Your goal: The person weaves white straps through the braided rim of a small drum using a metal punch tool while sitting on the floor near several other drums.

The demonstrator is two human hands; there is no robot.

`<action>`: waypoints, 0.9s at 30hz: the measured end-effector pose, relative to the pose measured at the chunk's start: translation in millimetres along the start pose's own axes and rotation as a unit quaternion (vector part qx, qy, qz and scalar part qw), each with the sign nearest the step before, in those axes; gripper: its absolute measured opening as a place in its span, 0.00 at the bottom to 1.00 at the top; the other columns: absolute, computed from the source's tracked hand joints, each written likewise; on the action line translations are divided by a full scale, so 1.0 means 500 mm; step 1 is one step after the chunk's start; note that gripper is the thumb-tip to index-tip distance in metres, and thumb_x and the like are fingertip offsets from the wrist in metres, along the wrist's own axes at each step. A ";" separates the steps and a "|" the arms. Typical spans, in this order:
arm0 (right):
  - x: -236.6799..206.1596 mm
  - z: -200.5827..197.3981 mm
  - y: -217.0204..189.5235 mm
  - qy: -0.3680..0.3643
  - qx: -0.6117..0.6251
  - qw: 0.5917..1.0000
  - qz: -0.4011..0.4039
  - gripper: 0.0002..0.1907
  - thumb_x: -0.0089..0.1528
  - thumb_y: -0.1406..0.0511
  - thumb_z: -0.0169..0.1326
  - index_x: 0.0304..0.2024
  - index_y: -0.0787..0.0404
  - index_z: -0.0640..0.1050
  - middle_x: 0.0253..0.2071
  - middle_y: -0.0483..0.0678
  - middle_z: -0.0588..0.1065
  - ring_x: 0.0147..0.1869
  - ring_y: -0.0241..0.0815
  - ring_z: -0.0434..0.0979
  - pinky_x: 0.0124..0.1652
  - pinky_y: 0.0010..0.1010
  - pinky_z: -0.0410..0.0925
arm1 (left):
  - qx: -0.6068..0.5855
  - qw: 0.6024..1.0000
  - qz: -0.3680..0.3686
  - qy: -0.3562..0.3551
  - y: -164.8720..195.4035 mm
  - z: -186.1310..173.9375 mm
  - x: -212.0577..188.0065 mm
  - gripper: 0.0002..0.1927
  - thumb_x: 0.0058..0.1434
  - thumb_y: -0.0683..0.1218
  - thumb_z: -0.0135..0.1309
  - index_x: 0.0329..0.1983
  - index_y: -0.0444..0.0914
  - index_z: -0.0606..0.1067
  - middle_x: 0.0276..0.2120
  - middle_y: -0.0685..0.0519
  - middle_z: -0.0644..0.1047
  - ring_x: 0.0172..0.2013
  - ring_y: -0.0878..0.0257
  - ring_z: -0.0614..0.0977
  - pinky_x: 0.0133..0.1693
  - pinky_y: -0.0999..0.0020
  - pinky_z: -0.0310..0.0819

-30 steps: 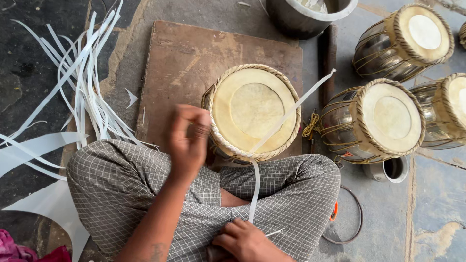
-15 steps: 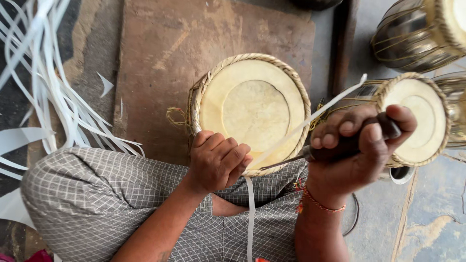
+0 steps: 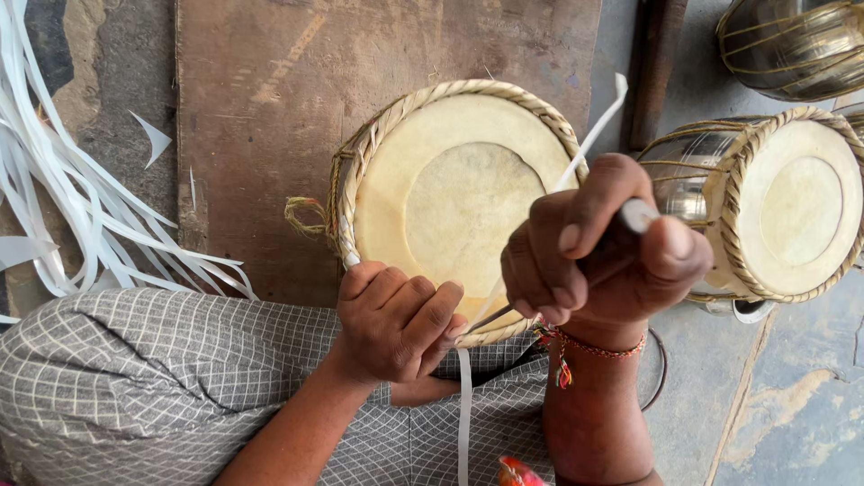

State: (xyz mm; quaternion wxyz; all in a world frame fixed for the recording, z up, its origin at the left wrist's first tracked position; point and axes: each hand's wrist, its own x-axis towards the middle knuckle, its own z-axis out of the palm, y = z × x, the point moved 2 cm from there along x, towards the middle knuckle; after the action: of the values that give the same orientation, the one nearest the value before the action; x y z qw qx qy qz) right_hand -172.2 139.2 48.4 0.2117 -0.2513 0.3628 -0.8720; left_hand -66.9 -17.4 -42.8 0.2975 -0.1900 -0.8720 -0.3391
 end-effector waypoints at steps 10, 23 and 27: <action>0.010 0.040 0.042 0.128 -0.130 0.982 0.048 0.12 0.72 0.64 0.47 0.39 0.70 0.71 0.25 0.51 0.64 0.17 0.35 0.63 0.19 0.25 0.63 | -0.016 1.000 0.006 0.005 -0.006 0.013 -0.013 0.17 0.80 0.52 0.39 0.55 0.38 0.75 0.26 0.58 0.73 0.28 0.64 0.74 0.45 0.60 0.63; 0.006 0.028 0.071 -0.036 0.076 0.995 0.060 0.20 0.76 0.57 0.44 0.33 0.63 0.67 0.22 0.48 0.64 0.15 0.34 0.59 0.17 0.26 0.60 | -0.046 0.998 0.007 0.034 -0.010 -0.002 -0.001 0.17 0.78 0.50 0.38 0.49 0.35 0.75 0.28 0.52 0.76 0.30 0.59 0.78 0.45 0.58 0.65; 0.007 -0.006 0.106 0.154 -0.101 0.979 0.086 0.16 0.76 0.60 0.43 0.36 0.63 0.68 0.24 0.49 0.65 0.19 0.39 0.62 0.22 0.31 0.62 | -0.068 0.996 -0.022 0.059 -0.022 -0.002 0.001 0.16 0.77 0.51 0.38 0.45 0.38 0.74 0.27 0.52 0.75 0.31 0.56 0.78 0.45 0.58 0.63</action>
State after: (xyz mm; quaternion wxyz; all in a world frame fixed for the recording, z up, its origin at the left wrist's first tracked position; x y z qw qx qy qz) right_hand -167.0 104.5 8.3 0.2014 -0.1019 0.4977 -0.8374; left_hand -72.5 -25.6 -47.2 0.3277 -0.1698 -0.8319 -0.4145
